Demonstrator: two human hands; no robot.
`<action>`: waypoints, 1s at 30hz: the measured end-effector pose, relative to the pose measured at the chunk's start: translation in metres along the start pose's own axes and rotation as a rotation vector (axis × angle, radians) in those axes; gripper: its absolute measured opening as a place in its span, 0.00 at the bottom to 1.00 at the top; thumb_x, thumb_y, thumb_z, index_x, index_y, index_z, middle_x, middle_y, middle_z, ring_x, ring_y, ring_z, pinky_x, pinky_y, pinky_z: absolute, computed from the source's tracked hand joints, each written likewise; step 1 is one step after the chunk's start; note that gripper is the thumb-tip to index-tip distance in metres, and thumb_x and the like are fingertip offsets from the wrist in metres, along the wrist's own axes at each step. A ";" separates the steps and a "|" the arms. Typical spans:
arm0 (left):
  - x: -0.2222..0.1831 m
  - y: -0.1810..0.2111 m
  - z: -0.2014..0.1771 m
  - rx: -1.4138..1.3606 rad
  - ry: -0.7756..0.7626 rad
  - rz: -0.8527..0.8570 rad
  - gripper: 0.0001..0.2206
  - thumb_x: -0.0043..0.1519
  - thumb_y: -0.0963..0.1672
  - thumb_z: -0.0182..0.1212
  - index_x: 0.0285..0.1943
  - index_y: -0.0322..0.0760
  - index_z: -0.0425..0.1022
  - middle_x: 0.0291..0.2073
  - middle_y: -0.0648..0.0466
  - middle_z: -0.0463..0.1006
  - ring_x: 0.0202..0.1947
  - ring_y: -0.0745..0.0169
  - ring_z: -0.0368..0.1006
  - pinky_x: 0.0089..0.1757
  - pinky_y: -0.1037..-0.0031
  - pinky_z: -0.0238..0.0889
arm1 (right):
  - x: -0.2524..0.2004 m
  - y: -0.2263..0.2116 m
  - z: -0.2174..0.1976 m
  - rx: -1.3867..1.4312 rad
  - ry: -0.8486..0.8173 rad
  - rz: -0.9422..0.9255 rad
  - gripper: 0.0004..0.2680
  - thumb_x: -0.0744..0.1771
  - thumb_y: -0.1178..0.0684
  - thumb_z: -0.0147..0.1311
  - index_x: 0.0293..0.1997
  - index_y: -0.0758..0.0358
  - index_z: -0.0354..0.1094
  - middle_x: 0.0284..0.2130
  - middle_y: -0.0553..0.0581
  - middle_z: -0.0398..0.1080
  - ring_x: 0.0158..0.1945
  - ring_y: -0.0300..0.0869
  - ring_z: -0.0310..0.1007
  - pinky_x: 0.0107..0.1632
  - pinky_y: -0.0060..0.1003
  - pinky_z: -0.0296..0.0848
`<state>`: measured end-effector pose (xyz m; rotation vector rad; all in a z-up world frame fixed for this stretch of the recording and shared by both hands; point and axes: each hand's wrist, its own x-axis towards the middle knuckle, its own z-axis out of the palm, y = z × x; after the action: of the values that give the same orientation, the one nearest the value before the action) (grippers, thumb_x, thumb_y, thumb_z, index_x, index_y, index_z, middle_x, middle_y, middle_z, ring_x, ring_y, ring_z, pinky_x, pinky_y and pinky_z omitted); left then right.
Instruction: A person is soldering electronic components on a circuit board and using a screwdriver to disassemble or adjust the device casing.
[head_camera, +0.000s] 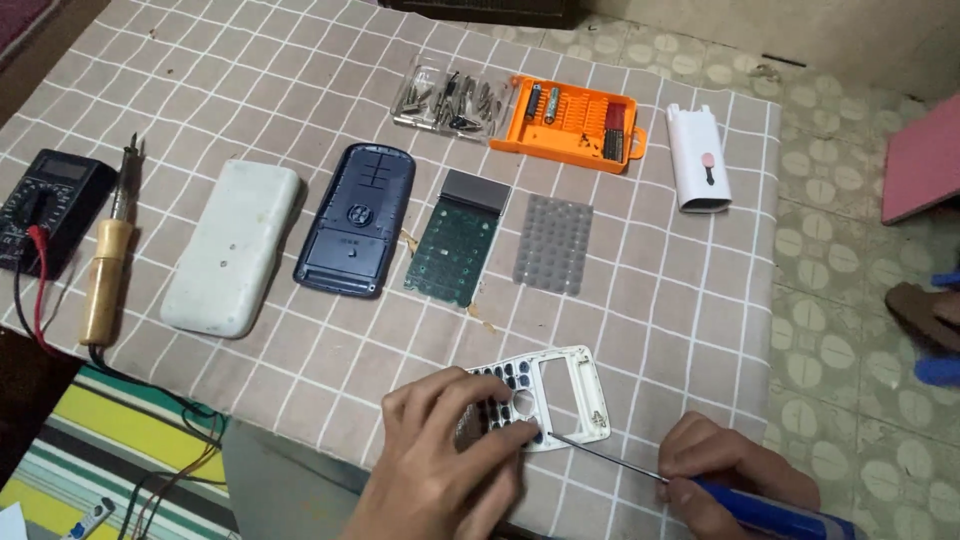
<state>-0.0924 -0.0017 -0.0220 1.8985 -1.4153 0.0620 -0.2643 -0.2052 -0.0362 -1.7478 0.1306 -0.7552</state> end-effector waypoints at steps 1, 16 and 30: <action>0.000 0.002 0.002 -0.008 -0.020 -0.013 0.11 0.59 0.46 0.63 0.50 0.44 0.80 0.53 0.48 0.75 0.57 0.48 0.66 0.49 0.54 0.52 | 0.001 0.002 -0.001 0.018 -0.033 -0.054 0.01 0.63 0.61 0.56 0.32 0.63 0.71 0.21 0.51 0.72 0.24 0.38 0.71 0.33 0.28 0.71; 0.003 0.006 0.012 0.201 -0.191 0.078 0.10 0.60 0.43 0.60 0.50 0.40 0.71 0.58 0.42 0.69 0.59 0.40 0.64 0.48 0.51 0.51 | -0.008 0.009 0.001 -0.022 0.028 -0.015 0.03 0.63 0.63 0.57 0.33 0.61 0.73 0.22 0.49 0.73 0.26 0.36 0.72 0.34 0.25 0.70; 0.004 0.019 0.020 0.348 -0.096 0.138 0.06 0.67 0.42 0.49 0.46 0.38 0.73 0.53 0.45 0.72 0.55 0.46 0.68 0.50 0.58 0.53 | -0.008 0.009 -0.002 -0.012 0.037 -0.014 0.02 0.63 0.62 0.58 0.34 0.62 0.74 0.22 0.50 0.75 0.25 0.36 0.74 0.32 0.24 0.71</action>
<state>-0.1147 -0.0184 -0.0239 2.1002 -1.6873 0.3048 -0.2692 -0.2062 -0.0477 -1.7482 0.1485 -0.7992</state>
